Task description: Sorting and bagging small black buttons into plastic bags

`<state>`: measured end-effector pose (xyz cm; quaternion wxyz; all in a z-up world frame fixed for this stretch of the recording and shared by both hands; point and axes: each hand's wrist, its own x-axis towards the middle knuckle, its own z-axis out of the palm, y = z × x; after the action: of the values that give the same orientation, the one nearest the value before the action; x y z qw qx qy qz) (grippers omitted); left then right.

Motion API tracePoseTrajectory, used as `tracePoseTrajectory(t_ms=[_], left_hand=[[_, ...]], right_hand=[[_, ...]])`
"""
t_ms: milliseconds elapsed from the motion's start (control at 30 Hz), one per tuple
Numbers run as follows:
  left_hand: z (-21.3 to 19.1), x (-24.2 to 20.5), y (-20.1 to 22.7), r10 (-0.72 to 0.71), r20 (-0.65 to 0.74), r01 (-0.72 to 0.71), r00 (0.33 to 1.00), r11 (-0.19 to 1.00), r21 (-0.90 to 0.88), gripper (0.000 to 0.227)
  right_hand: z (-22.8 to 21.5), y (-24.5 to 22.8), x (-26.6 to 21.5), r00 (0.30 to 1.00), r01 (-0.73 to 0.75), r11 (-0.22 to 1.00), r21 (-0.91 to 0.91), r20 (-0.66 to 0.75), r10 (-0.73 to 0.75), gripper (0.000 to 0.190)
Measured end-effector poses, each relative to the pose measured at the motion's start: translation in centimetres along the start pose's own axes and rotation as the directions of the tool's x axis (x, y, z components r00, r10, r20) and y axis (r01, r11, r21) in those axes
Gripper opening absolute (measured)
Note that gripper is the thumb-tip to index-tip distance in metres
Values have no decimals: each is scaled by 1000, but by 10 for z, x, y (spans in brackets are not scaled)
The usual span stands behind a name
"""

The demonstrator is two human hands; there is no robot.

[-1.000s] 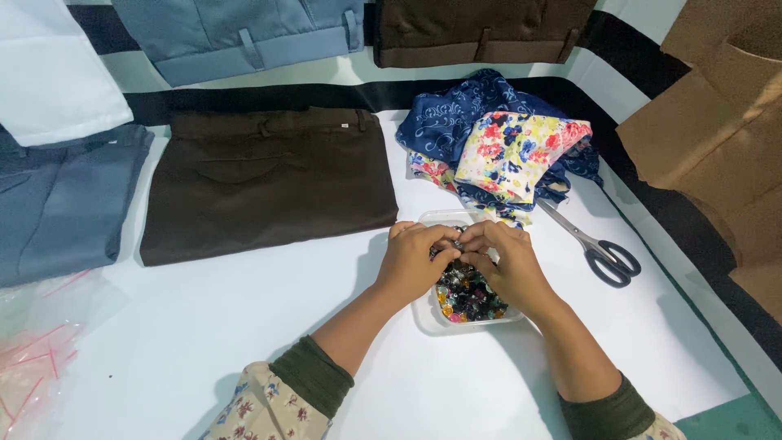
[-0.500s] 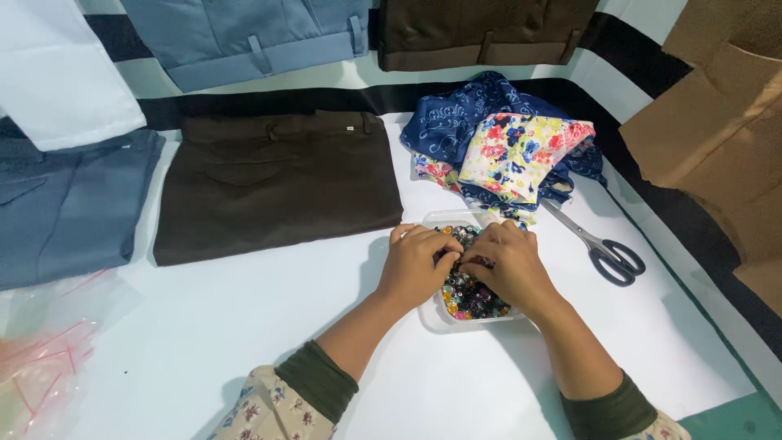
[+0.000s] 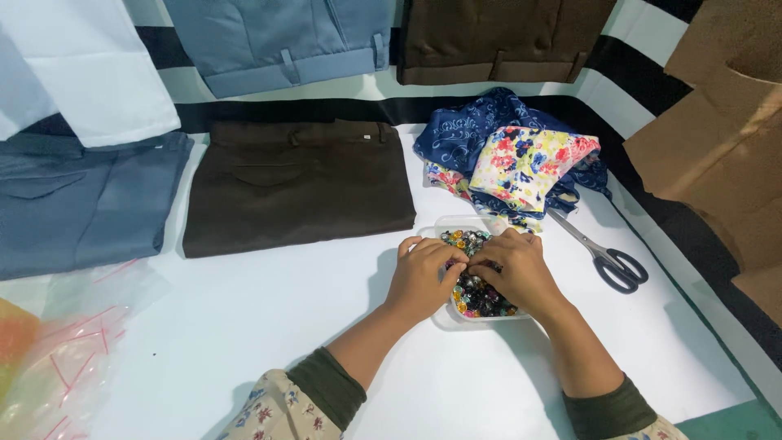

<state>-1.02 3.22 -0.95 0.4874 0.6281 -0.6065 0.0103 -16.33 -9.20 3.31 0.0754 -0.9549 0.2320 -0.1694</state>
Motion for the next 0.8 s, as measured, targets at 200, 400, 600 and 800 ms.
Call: tracePoseTrajectory(t_ms=[200, 400, 600, 800], left_hand=[[-11, -4, 6, 41, -165, -46, 985, 999, -23, 7], [-42, -14, -16, 71, -320, -54, 945, 997, 62, 15], [-107, -39, -54, -111, -230, 129, 967, 989, 65, 15], [-175, -81, -61, -477, -128, 487, 870, 871, 66, 9]], right_hand=[[-10, -1, 6, 978, 24, 971, 239, -207, 26, 6], [-9, -47, 15, 887, 155, 917, 369, -461, 36, 12], [25, -153, 15, 791, 491, 833, 254, -530, -305, 14], [83, -193, 39, 950, 240, 811, 533, -303, -81, 9]])
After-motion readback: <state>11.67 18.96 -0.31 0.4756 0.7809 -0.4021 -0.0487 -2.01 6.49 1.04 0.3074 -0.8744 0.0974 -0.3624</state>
